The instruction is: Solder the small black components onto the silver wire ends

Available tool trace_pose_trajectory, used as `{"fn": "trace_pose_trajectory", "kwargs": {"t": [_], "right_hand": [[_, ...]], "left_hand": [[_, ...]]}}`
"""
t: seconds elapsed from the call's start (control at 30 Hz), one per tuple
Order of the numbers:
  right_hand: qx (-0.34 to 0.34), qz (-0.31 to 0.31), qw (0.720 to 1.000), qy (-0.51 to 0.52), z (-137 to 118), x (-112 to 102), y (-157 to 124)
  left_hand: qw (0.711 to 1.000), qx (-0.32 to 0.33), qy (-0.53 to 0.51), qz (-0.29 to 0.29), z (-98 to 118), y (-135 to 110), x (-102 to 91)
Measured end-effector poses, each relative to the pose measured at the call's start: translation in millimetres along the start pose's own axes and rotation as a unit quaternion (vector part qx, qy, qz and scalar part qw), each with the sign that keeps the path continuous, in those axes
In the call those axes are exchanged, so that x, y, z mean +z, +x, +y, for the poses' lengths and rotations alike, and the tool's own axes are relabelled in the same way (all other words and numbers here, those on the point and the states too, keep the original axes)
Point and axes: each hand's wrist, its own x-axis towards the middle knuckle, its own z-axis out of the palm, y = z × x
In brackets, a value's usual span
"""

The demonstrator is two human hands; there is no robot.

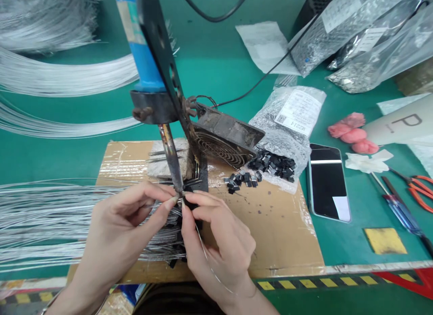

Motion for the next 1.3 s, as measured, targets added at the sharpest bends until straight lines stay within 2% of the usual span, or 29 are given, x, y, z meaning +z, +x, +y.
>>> {"fn": "trace_pose_trajectory", "kwargs": {"t": [0.4,0.53,0.67,0.77,0.83,0.97,1.03,1.17,1.23,1.3], "right_hand": [[0.017,-0.018,0.999,0.031,1.5,-1.9,-3.2],[0.046,-0.034,0.997,0.053,4.2,-2.6,-9.3],[0.069,-0.054,0.995,0.046,15.1,-13.7,-8.3],[0.03,-0.041,0.998,-0.035,32.7,-32.1,1.6],[-0.01,-0.078,0.991,-0.105,45.5,-44.8,9.4],[-0.055,-0.226,0.958,-0.168,62.3,-59.1,16.5],[-0.074,-0.253,0.947,-0.182,65.5,-61.9,14.4],[-0.079,-0.225,0.957,-0.164,66.4,-69.7,3.6],[-0.074,-0.21,0.966,-0.135,66.1,-75.0,-3.5],[-0.065,-0.186,0.976,-0.098,66.3,-79.7,-11.0]], "left_hand": [[1.0,-0.017,0.016,-0.012,-0.7,1.9,-0.9],[0.999,-0.005,0.048,-0.02,-2.6,-0.5,-2.2],[0.992,0.035,0.123,-0.004,-9.2,-4.7,-6.4],[0.979,0.108,0.175,0.004,-17.5,-8.3,-12.8],[0.971,0.143,0.191,-0.001,-24.0,-12.1,-17.2],[0.97,0.163,0.182,-0.01,-33.6,-22.1,-25.2],[0.969,0.168,0.179,0.006,-33.8,-24.5,-32.0],[0.961,0.157,0.206,0.095,-28.9,-9.2,-60.0],[0.937,0.166,0.283,0.123,-28.6,12.7,-80.0],[0.891,0.159,0.396,0.155,-31.7,43.1,-99.9]]}}
